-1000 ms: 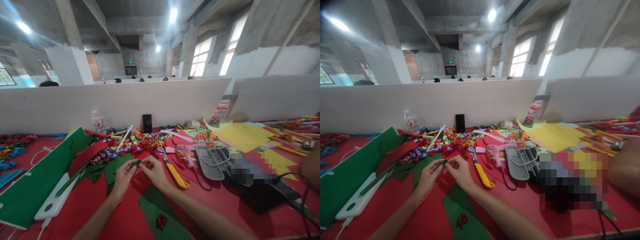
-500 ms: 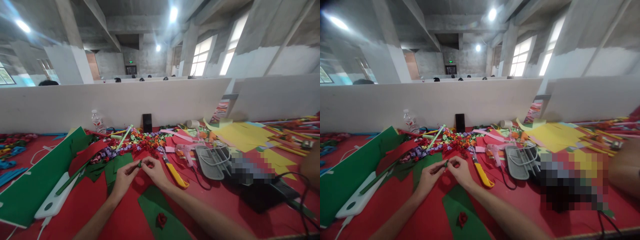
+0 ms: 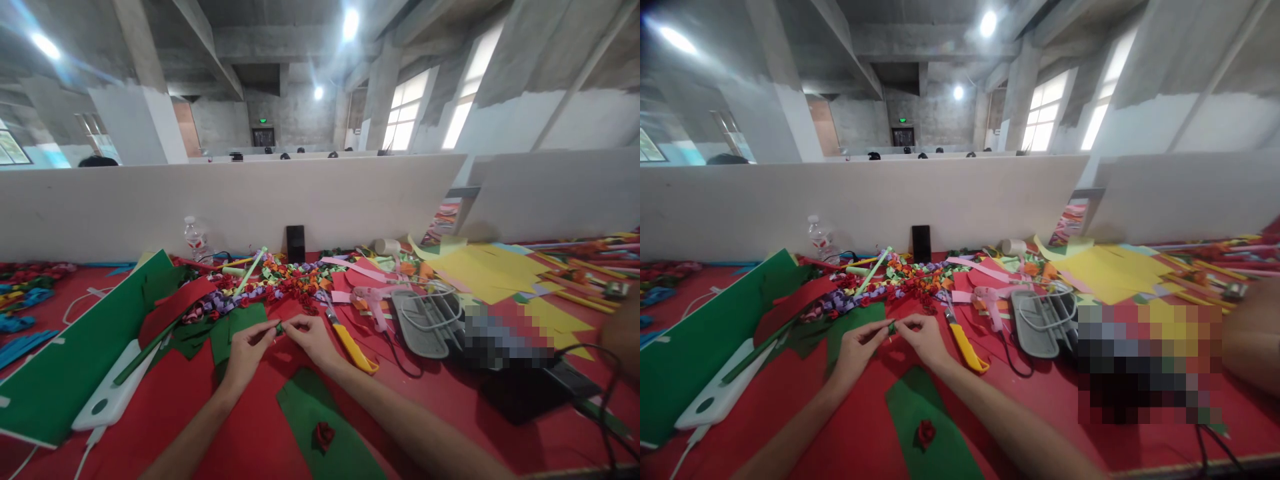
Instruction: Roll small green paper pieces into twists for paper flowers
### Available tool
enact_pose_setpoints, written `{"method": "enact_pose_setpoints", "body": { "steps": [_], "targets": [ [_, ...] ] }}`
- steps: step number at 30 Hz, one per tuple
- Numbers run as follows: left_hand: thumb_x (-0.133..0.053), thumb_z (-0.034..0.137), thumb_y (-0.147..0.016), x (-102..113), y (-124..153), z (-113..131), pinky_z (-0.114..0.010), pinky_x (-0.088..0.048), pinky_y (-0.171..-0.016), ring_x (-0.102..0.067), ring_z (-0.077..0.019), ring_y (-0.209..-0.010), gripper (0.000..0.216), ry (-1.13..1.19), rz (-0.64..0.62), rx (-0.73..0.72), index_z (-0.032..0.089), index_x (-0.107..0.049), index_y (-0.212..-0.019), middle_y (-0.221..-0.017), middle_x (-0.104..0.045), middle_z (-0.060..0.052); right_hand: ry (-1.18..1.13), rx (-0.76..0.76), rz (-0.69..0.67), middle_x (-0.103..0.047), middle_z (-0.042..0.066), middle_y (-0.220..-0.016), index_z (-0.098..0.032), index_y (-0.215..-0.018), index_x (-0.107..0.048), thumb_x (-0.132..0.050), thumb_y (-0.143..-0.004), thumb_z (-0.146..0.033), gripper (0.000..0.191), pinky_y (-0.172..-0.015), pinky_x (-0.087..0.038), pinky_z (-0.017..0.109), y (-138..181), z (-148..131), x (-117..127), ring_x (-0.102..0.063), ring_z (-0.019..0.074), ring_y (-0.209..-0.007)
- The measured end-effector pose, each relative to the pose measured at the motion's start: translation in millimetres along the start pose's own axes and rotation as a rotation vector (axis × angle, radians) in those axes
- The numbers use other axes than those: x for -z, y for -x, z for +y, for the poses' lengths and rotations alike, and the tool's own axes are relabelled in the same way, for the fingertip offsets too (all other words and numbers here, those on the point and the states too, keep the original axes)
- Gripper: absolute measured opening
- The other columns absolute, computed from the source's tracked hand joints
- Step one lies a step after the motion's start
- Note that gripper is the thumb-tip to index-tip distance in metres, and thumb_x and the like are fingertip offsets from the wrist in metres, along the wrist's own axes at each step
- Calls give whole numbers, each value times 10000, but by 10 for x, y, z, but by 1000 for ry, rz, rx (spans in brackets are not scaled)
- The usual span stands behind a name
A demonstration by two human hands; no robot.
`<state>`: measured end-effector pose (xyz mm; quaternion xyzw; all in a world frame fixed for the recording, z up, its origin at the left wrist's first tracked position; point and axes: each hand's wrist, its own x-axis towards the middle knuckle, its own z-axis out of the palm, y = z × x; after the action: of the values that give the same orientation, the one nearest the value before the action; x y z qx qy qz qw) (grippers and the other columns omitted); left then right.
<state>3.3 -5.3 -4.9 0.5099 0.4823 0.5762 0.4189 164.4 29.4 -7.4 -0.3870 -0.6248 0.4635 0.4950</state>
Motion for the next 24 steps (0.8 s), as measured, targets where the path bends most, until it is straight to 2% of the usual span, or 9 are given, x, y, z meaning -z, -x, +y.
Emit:
{"method": "enact_pose_setpoints", "body": {
  "steps": [4, 10, 15, 21, 24],
  "targets": [
    [-762, 300, -695, 3, 0, 24, -321, -556, -784, -707, -266, -850, 198, -13, 21, -2, 210, -799, -867, -918, -780, -71, 17, 24, -24, -733, 54, -752, -159, -767, -758, -704, -754, -370, 218, -697, -488, 288, -2, 15, -1, -638, 185, -704],
    [-738, 321, -732, 12, -11, -10, -339, -523, -882, -694, -271, -942, 212, -37, -37, -39, 206, -795, -900, -973, -774, -82, -113, -99, -25, -619, -9, -577, -140, -742, -725, -694, -751, -402, 264, -486, -390, 215, -12, 105, -17, -480, 92, -469],
    [-769, 343, -703, 13, -14, -76, -339, -523, -860, -698, -269, -911, 247, 29, -36, 43, 179, -788, -886, -949, -775, -93, -97, -93, -26, -611, -15, -572, -143, -721, -715, -703, -740, -413, 271, -483, -388, 211, -14, 107, -18, -474, 88, -467],
    [-806, 328, -659, 14, -29, -91, -314, -540, -807, -711, -249, -842, 245, 49, -29, 50, 175, -785, -849, -890, -779, -87, -73, -84, -29, -620, -10, -581, -141, -702, -701, -708, -733, -378, 239, -489, -393, 211, -7, 101, -32, -492, 96, -486],
    [-811, 329, -655, 16, -32, -112, -310, -543, -816, -710, -252, -876, 294, 96, -43, 71, 170, -781, -900, -936, -776, -99, -52, -74, -47, -645, 4, -614, -140, -720, -704, -697, -749, -356, 219, -511, -413, 221, 5, 88, -25, -525, 110, -513]
  ]
}}
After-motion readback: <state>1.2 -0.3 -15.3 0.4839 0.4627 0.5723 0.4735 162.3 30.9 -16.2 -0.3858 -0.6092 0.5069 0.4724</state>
